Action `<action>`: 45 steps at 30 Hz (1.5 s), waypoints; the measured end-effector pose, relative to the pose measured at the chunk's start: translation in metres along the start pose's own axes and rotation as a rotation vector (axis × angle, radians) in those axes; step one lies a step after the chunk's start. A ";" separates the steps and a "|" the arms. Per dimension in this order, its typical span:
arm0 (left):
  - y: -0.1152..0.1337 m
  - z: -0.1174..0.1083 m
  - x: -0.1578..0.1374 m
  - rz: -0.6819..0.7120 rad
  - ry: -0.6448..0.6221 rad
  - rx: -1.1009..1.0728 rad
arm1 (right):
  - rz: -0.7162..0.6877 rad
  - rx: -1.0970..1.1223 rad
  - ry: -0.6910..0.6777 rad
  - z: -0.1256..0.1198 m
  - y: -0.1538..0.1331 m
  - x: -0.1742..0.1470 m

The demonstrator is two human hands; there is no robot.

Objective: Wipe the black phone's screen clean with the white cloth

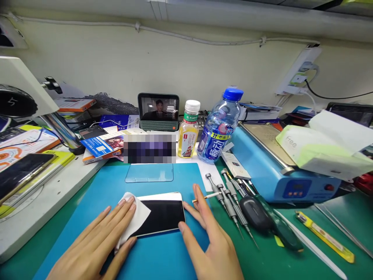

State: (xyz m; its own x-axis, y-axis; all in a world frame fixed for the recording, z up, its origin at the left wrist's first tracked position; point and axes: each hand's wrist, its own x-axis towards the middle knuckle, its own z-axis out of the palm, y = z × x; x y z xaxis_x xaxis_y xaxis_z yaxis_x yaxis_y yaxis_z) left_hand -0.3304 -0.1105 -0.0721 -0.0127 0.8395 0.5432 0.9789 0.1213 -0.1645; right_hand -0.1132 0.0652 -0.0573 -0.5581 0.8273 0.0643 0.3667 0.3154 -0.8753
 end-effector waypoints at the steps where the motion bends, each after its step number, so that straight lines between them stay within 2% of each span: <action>1: 0.001 -0.001 -0.001 0.006 0.013 -0.002 | 0.001 0.006 0.001 0.000 0.000 0.000; 10: 0.005 -0.009 -0.013 0.069 0.007 0.011 | 0.041 0.024 -0.013 0.000 0.002 0.000; 15: 0.008 -0.010 -0.014 0.013 -0.020 -0.055 | 0.031 0.016 -0.012 -0.001 0.001 0.001; 22: 0.012 -0.008 -0.010 -0.021 -0.055 -0.013 | 0.037 0.054 -0.018 -0.002 -0.001 0.000; 31: 0.019 -0.017 0.002 -0.072 -0.047 0.034 | 0.035 0.048 0.002 -0.001 -0.005 0.000; 37: 0.017 -0.013 -0.001 -0.115 -0.022 -0.026 | 0.018 0.045 0.002 0.000 -0.004 0.000; 42: 0.017 -0.016 -0.006 -0.173 -0.089 -0.041 | 0.002 0.038 0.012 0.000 -0.007 0.000; 45: 0.021 -0.020 -0.004 -0.202 -0.084 -0.060 | 0.005 0.031 0.013 0.001 -0.010 0.001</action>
State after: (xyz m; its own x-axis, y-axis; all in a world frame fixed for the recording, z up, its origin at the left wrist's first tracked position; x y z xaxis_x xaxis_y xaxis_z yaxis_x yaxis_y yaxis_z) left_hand -0.3058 -0.1219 -0.0611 -0.2244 0.8427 0.4894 0.9651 0.2618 -0.0083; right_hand -0.1179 0.0622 -0.0485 -0.5463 0.8350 0.0659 0.3460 0.2966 -0.8901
